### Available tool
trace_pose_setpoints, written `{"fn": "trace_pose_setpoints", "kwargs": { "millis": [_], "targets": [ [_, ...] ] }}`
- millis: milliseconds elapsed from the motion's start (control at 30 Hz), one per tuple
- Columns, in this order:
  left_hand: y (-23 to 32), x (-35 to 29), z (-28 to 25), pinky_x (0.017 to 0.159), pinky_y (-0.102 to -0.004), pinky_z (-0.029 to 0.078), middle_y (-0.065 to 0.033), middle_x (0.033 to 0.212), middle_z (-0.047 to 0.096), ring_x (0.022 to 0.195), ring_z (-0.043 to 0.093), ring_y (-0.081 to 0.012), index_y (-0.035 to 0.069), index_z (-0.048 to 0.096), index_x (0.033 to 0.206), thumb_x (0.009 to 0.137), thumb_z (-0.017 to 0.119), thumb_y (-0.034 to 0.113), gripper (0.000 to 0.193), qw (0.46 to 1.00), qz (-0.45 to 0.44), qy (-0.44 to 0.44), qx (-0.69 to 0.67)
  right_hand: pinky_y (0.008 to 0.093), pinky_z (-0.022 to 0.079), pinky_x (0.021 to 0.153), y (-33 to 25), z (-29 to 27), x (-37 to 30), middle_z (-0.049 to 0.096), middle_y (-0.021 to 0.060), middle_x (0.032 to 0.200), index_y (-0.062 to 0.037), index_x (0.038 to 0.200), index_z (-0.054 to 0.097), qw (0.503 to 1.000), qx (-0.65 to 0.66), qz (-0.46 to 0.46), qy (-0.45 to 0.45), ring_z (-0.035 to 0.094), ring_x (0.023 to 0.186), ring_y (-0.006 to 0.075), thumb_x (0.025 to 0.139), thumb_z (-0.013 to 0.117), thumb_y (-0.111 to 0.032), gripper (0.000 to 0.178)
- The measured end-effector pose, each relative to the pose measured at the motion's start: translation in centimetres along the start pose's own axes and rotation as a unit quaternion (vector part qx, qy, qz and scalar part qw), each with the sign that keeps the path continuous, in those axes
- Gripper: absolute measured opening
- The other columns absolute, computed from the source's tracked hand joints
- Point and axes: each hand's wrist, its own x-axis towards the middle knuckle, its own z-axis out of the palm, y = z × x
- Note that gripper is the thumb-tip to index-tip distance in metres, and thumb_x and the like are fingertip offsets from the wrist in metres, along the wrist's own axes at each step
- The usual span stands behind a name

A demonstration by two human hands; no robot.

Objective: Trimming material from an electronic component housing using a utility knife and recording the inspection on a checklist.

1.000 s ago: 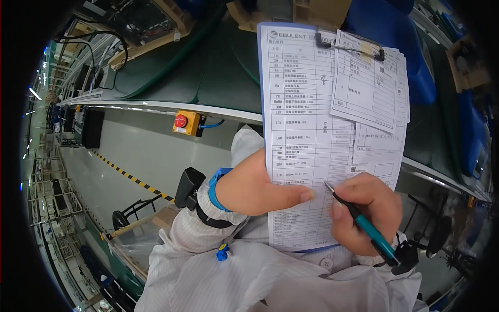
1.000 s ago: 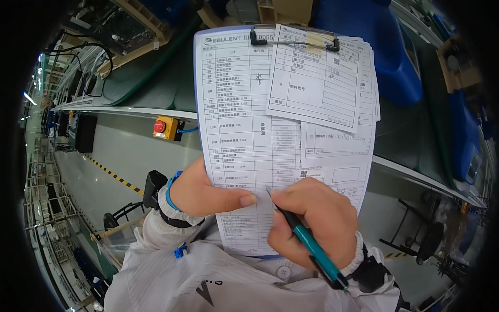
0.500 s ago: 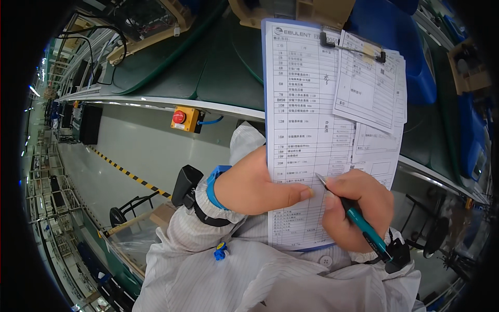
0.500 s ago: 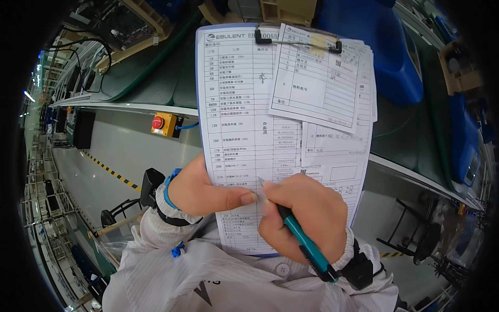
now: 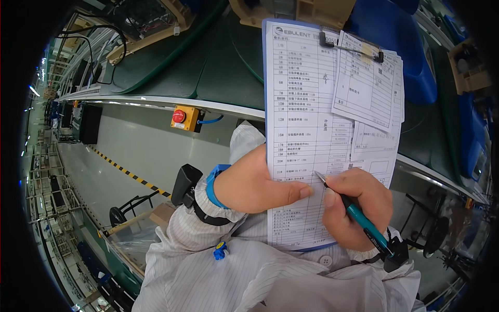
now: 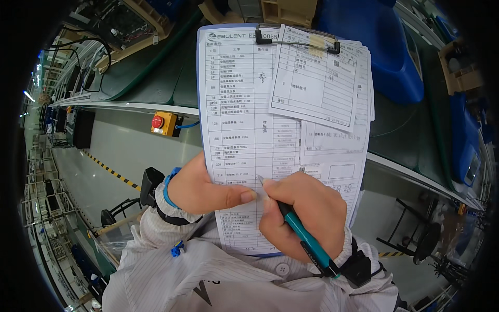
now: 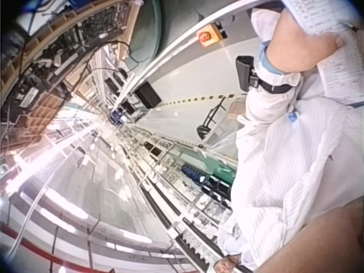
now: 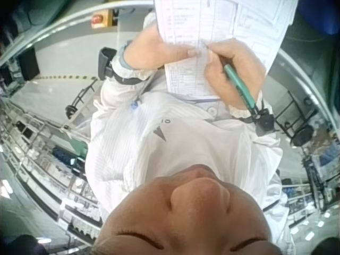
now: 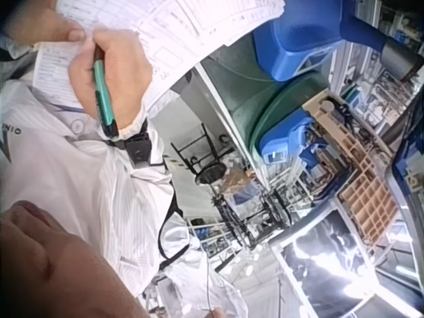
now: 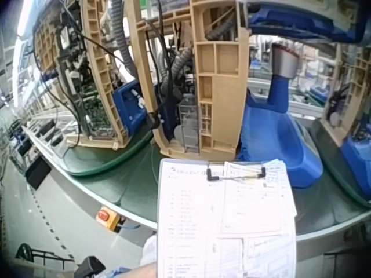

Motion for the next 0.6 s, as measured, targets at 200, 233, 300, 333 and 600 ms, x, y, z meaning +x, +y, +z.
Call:
{"fn": "trace_pose_setpoints", "kwargs": {
  "millis": [200, 233, 300, 333, 600],
  "targets": [
    [-0.2, -0.09, -0.12, 0.106, -0.0366, 0.049, -0.0127, 0.136, 0.065, 0.124, 0.06, -0.0223, -0.001, 0.052, 0.146, 0.091, 0.072, -0.003, 0.058, 1.0, -0.007, 0.004, 0.001, 0.0319, 0.049, 0.053, -0.09, -0.14, 0.14, 0.064, 0.0124, 0.075, 0.0019, 0.101, 0.066, 1.0, -0.008, 0.009, -0.026, 0.063, 0.057, 0.0235, 0.081, 0.072, 0.006, 0.021],
    [-0.35, -0.16, -0.11, 0.106, -0.0366, 0.048, -0.0129, 0.136, 0.065, 0.124, 0.06, -0.0226, -0.001, 0.052, 0.146, 0.091, 0.072, -0.002, 0.058, 1.0, -0.001, 0.012, -0.001, 0.0319, 0.049, 0.053, -0.07, -0.02, 0.11, 0.064, 0.0124, 0.075, 0.0019, 0.101, 0.066, 1.0, -0.008, 0.01, -0.027, 0.063, 0.057, 0.0235, 0.081, 0.072, 0.006, 0.021],
    [-0.37, -0.24, -0.07, 0.107, -0.0367, 0.048, -0.0131, 0.136, 0.065, 0.124, 0.06, -0.0227, -0.001, 0.052, 0.146, 0.091, 0.072, -0.002, 0.059, 1.0, -0.011, 0.013, -0.01, 0.0316, 0.049, 0.054, 0.04, 0.39, 0.01, 0.063, 0.0121, 0.074, 0.0018, 0.1, 0.066, 1.0, -0.002, 0.012, 0.001, 0.063, 0.058, 0.023, 0.082, 0.071, 0.007, 0.02],
    [-0.27, -0.19, -0.07, 0.107, -0.0368, 0.048, -0.0132, 0.137, 0.064, 0.125, 0.06, -0.0228, -0.002, 0.052, 0.146, 0.091, 0.072, -0.001, 0.059, 0.999, -0.021, 0.016, -0.017, 0.0316, 0.049, 0.054, 0.12, 0.41, -0.04, 0.063, 0.0121, 0.074, 0.0018, 0.1, 0.066, 1.0, -0.001, 0.012, 0.001, 0.063, 0.058, 0.023, 0.082, 0.071, 0.007, 0.02],
    [-0.43, -0.17, -0.17, 0.107, -0.0373, 0.048, -0.0131, 0.136, 0.064, 0.125, 0.059, -0.0229, -0.001, 0.054, 0.144, 0.091, 0.072, 0.0, 0.056, 1.0, -0.021, 0.016, 0.002, 0.0313, 0.049, 0.054, 0.34, 0.46, -0.29, 0.064, 0.0111, 0.075, -0.0001, 0.1, 0.067, 0.999, 0.008, 0.034, -0.004, 0.063, 0.058, 0.0225, 0.082, 0.073, 0.005, 0.019]
  ]
}}
